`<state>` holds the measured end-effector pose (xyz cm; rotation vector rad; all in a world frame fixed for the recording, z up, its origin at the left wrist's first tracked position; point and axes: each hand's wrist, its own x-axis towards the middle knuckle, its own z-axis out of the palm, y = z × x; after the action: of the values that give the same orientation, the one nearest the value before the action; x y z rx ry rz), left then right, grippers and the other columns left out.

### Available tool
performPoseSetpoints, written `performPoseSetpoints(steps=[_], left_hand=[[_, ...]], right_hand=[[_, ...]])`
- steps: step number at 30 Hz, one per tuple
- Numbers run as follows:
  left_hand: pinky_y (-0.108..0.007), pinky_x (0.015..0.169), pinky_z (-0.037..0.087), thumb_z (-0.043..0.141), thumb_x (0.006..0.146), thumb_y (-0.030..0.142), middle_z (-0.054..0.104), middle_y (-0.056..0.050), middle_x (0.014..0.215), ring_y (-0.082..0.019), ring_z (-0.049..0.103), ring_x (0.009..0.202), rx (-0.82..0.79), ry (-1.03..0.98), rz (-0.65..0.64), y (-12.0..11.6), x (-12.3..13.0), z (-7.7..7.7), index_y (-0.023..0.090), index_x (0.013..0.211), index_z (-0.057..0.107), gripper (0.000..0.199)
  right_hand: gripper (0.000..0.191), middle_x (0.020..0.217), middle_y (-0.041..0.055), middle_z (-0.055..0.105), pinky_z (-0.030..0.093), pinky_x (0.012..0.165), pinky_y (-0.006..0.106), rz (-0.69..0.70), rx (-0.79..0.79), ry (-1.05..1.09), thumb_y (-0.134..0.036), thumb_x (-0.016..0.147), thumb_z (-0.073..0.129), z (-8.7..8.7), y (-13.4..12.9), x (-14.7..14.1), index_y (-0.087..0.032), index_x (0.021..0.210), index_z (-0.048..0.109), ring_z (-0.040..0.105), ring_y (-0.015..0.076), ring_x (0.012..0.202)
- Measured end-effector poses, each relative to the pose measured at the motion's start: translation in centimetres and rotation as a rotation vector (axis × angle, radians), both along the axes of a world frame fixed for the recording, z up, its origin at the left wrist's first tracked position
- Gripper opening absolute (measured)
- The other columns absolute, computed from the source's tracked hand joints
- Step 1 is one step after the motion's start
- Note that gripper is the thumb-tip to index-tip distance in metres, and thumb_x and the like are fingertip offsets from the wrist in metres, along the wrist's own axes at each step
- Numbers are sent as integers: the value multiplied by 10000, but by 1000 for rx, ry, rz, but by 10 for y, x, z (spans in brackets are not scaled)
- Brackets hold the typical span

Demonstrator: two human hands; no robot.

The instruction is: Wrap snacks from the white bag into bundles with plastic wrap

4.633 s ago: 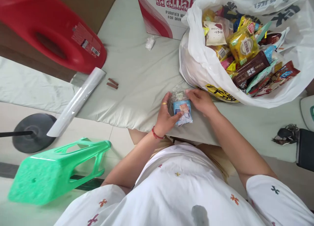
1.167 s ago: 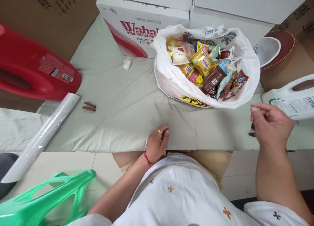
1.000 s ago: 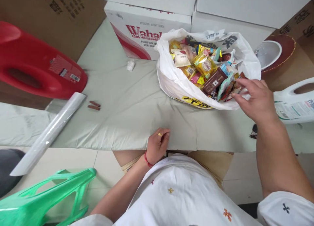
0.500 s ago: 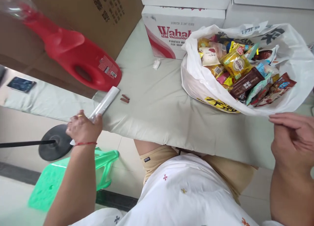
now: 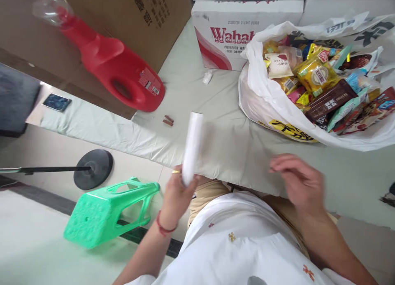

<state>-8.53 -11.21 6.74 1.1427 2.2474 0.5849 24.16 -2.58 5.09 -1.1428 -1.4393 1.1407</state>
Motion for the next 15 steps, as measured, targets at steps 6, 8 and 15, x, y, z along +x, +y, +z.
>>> performPoseSetpoints(steps=[6, 8, 15], left_hand=[[-432, 926, 553, 646, 880, 378, 670, -104, 1124, -276, 676, 1045, 254, -260, -113, 23, 80, -17, 202, 1241, 546, 415], [-450, 1006, 532, 614, 920, 332, 652, -126, 1224, -279, 658, 1143, 308, -316, -157, 26, 88, -18, 202, 1295, 534, 405], [-410, 998, 522, 590, 1025, 505, 696, -90, 1144, -242, 652, 1072, 309, -635, -97, 32, 95, -22, 212, 1207, 598, 345]], right_hand=[[618, 1088, 89, 736, 622, 796, 345, 124, -514, 362, -818, 923, 577, -12, 8, -112, -233, 1041, 735, 689, 245, 1061], [631, 986, 67, 713, 592, 775, 335, 87, -506, 355, -830, 944, 520, -15, 8, -125, -227, 982, 702, 674, 218, 935], [423, 855, 22, 625, 522, 718, 306, -202, -146, 34, -611, 1052, 487, -33, 18, -127, -247, 860, 587, 612, 178, 785]])
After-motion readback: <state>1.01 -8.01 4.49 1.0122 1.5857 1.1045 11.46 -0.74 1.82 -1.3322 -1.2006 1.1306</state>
